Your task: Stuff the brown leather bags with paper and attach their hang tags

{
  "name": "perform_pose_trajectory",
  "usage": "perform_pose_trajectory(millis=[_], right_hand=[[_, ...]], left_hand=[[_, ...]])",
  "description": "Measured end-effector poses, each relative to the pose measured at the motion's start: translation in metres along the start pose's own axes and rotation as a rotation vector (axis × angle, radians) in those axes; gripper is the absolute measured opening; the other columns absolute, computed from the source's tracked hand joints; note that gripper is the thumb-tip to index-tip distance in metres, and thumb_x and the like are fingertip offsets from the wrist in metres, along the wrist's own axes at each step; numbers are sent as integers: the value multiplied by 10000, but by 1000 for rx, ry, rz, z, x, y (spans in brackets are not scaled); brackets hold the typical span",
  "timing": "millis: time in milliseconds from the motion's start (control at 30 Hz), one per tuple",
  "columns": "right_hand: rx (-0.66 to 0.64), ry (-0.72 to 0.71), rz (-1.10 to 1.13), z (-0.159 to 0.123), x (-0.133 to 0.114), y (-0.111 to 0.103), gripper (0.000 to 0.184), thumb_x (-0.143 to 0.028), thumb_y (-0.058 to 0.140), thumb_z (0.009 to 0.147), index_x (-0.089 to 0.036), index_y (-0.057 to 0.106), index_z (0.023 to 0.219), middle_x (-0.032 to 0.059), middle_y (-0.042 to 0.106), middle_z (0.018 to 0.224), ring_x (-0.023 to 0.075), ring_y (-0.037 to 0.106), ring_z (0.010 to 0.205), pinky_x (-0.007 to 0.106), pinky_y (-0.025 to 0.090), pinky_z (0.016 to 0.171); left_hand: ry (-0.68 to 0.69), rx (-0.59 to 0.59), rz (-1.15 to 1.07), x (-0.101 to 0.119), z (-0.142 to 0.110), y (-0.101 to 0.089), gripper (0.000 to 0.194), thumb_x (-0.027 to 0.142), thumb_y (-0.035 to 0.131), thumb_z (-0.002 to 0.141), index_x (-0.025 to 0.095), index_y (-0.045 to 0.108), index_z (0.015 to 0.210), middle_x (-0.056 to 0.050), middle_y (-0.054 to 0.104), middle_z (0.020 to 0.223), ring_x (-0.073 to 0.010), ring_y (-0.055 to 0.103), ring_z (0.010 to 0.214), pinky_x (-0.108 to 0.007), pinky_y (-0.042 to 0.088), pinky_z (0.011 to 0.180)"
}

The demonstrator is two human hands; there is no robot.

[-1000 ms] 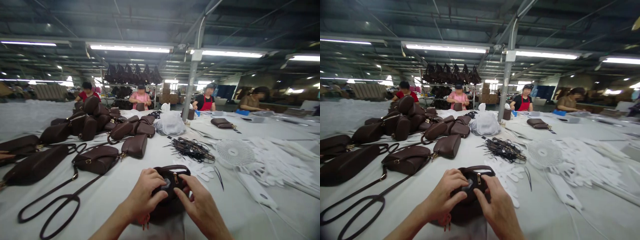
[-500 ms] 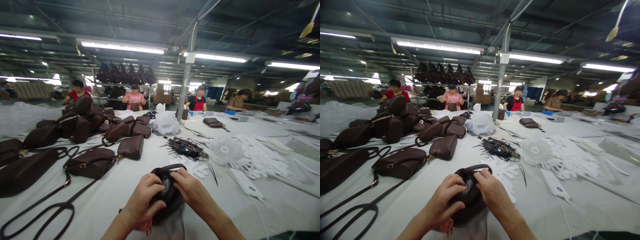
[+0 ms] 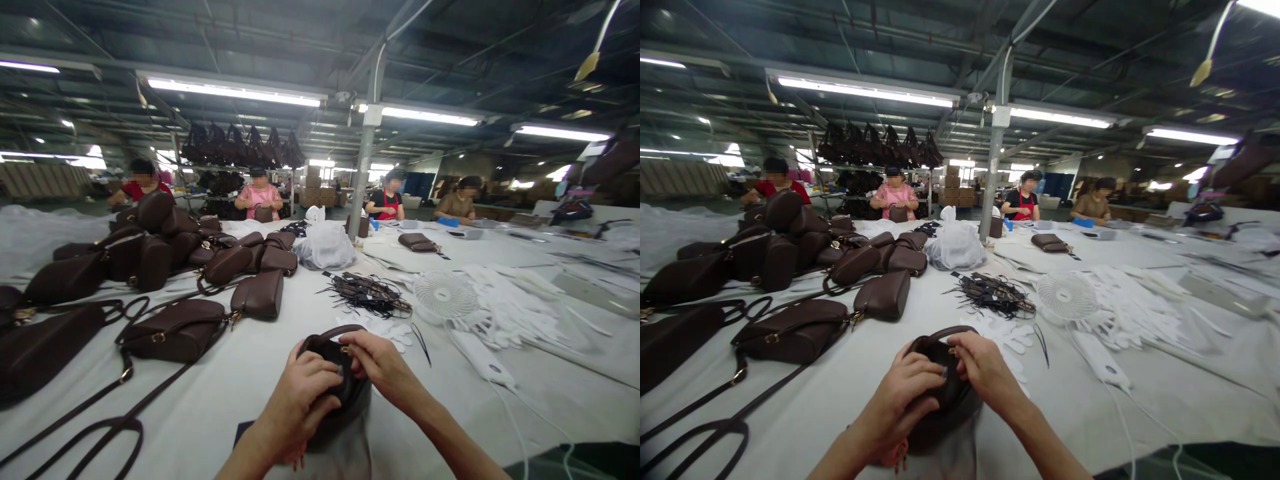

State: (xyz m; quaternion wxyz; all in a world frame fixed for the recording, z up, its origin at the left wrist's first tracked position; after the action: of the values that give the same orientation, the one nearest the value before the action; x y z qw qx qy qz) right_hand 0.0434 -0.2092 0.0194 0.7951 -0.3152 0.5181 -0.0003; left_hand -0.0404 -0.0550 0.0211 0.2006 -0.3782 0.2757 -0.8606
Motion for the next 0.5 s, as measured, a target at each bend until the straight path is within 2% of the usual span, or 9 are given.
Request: perform_pose_trajectory(millis=[100,167,267,367,433,500], right_hand=[[5,-46,-82,0,-2,-4,306,-323,408,892,-166,637,1020,17,607,686,137,588,554,258,525,544],[-6,-54,-126,1,-5,-6,297,-294,402,890,-170,631,1033,9,599,660,138,577,535,260,506,542],[-25,-92,-192,4,-11,-8,284,-248,389,885,-185,634,1013,14,607,693,137,558,533,258,470,534],[-50,-155,-322,8,-19,-8,262,-168,385,847,-191,638,907,16,597,700,141,538,566,256,431,547],[-67,-200,-405,9,-22,-8,248,-122,381,822,-189,619,841,17,587,694,146,529,599,256,407,567],[-82,-222,-435,9,-24,-8,240,-102,372,824,-188,595,842,17,580,699,150,523,622,258,395,585]], left_hand=[[-163,224,-143,-12,5,-21,184,236,477,907,201,650,958,-75,647,1018,-193,581,978,-368,449,930],[-271,289,-59,-20,13,-31,183,201,500,878,194,659,968,-69,615,967,-191,574,942,-333,469,855],[-258,134,176,-22,33,-30,197,150,610,786,220,690,951,-44,582,919,-196,551,921,-327,453,834],[-195,-24,393,-18,47,-22,147,134,612,782,217,689,875,-44,575,937,-203,535,918,-328,443,814],[-184,-105,495,-17,52,-17,116,153,620,779,199,666,876,-54,581,954,-217,528,917,-344,444,810],[-194,-153,524,-19,53,-16,179,185,652,757,191,645,936,-61,584,963,-230,523,921,-356,446,804]])
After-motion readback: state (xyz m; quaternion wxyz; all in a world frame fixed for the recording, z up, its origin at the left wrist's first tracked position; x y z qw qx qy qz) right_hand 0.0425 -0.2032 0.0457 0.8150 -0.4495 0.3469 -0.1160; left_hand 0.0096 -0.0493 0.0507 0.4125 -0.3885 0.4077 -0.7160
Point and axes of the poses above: each hand's wrist, its own z-axis towards the middle knuckle, its own y-axis out of the palm, x = y × z, the point moved 4 cm from there along z, towards the middle knuckle
